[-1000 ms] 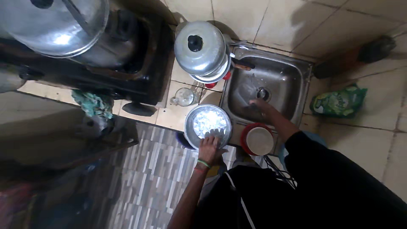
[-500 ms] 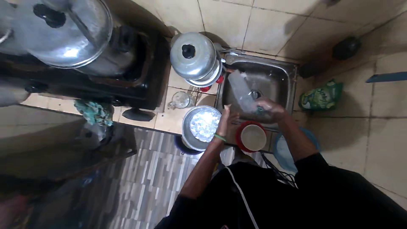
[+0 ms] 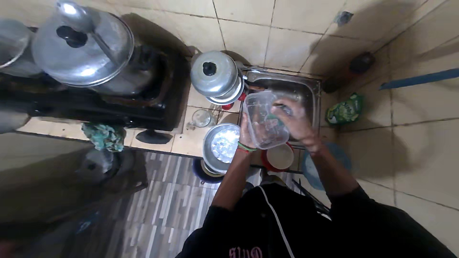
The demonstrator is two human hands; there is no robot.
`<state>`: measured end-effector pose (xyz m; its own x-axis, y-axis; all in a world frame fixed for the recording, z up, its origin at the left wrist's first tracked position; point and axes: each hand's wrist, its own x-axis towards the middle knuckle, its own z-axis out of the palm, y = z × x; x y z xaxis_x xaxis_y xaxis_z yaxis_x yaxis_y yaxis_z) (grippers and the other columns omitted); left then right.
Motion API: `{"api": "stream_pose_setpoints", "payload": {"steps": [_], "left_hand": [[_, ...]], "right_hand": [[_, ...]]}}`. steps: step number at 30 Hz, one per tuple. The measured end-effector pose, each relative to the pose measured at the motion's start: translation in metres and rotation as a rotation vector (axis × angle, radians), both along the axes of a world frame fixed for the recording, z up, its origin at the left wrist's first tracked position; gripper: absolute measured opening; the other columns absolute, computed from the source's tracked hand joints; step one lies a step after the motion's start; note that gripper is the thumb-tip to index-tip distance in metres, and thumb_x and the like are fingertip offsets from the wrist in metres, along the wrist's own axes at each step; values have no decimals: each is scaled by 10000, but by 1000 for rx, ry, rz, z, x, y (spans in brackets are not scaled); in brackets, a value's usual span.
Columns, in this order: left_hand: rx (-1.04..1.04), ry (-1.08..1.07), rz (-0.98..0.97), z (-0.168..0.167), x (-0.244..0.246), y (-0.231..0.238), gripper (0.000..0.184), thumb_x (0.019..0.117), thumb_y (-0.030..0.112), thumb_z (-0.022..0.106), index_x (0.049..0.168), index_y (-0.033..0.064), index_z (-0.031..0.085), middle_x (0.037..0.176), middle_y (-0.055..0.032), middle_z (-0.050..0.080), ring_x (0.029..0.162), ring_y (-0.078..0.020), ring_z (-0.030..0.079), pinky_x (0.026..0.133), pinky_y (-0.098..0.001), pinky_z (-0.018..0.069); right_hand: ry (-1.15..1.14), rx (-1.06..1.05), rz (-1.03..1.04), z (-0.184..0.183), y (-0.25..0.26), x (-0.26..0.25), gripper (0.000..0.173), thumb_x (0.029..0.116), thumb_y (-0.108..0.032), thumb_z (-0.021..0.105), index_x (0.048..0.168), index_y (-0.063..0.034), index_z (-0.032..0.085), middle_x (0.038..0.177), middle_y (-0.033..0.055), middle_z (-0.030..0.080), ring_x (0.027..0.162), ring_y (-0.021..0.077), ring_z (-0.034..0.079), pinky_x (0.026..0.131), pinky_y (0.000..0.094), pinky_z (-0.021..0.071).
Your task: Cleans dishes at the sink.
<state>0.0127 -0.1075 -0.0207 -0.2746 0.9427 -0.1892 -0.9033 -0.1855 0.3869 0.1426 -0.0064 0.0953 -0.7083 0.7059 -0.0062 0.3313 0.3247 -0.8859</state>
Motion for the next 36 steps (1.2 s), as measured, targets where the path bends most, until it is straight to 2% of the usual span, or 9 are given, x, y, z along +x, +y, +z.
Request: {"api": "stream_pose_setpoints", "payload": {"steps": [3, 7, 10, 15, 20, 24, 28, 31, 36], "left_hand": [[-64, 66, 138, 23, 4, 4, 554, 897, 649, 617, 1233, 209, 634, 1067, 5, 737, 972, -100, 708, 821, -321, 611], [-101, 301, 177, 53, 3, -23, 488, 997, 594, 489, 1326, 247, 584, 1116, 86, 707, 1003, 1, 667, 830, -202, 573], [-177, 251, 181, 42, 12, -30, 361, 1001, 558, 505, 1156, 262, 642, 980, 88, 715, 905, -9, 680, 768, -221, 583], [-151, 71, 183, 21, 4, -17, 440, 901, 494, 620, 1207, 179, 605, 1013, -13, 730, 925, -111, 710, 778, -326, 616], [-229, 187, 321, 30, -11, -18, 396, 1068, 403, 255, 1240, 209, 555, 1031, 57, 710, 936, -37, 683, 784, -261, 594], [-194, 191, 215, 31, 4, -33, 396, 1011, 571, 447, 1192, 274, 636, 1015, 79, 715, 929, -26, 682, 778, -252, 589], [-220, 80, 179, 28, 12, -20, 415, 992, 463, 423, 1270, 189, 563, 1065, -9, 707, 968, -115, 688, 806, -341, 605], [-252, 171, 215, 27, 2, -30, 408, 1013, 500, 451, 1296, 240, 588, 1101, 34, 712, 976, -80, 690, 807, -313, 603], [-174, 208, 153, 26, 6, -38, 487, 990, 632, 470, 1277, 269, 622, 1108, 60, 708, 1001, -52, 676, 828, -292, 589]], "right_hand": [[-197, 88, 283, -17, -24, -21, 580, 1035, -268, 549, 1568, -86, 411, 1644, 220, 303, 1498, 417, 324, 1185, 633, 314], [-265, 36, 517, -12, -45, -26, 404, 1010, -81, 589, 1390, 56, 582, 1415, 261, 580, 1332, 368, 556, 1135, 488, 423], [-121, 167, 384, -32, -41, -36, 362, 989, -44, 605, 1339, 46, 625, 1264, 240, 677, 1151, 352, 676, 1036, 488, 520], [-244, 234, 164, -48, -25, -58, 466, 1017, -77, 587, 1463, 17, 491, 1321, 267, 635, 1135, 430, 672, 981, 564, 535], [-457, 34, 473, -1, -58, -36, 391, 1062, -120, 521, 1394, 86, 534, 1313, 294, 615, 1234, 407, 606, 1073, 518, 466], [-195, -23, 464, -14, -49, -41, 282, 1010, -53, 591, 1267, 42, 658, 1140, 234, 702, 1053, 337, 689, 965, 487, 538], [-99, 204, 221, -60, -23, -54, 397, 982, -7, 595, 1378, 14, 610, 1414, 239, 583, 1308, 367, 578, 1118, 477, 463], [-418, 62, 358, -26, -42, -38, 448, 1060, -143, 544, 1471, 29, 500, 1504, 274, 484, 1384, 417, 489, 1157, 533, 398], [-73, 51, 447, -29, -40, -35, 336, 946, -68, 676, 1271, 17, 688, 1250, 196, 694, 1146, 293, 674, 1030, 449, 527]]}}
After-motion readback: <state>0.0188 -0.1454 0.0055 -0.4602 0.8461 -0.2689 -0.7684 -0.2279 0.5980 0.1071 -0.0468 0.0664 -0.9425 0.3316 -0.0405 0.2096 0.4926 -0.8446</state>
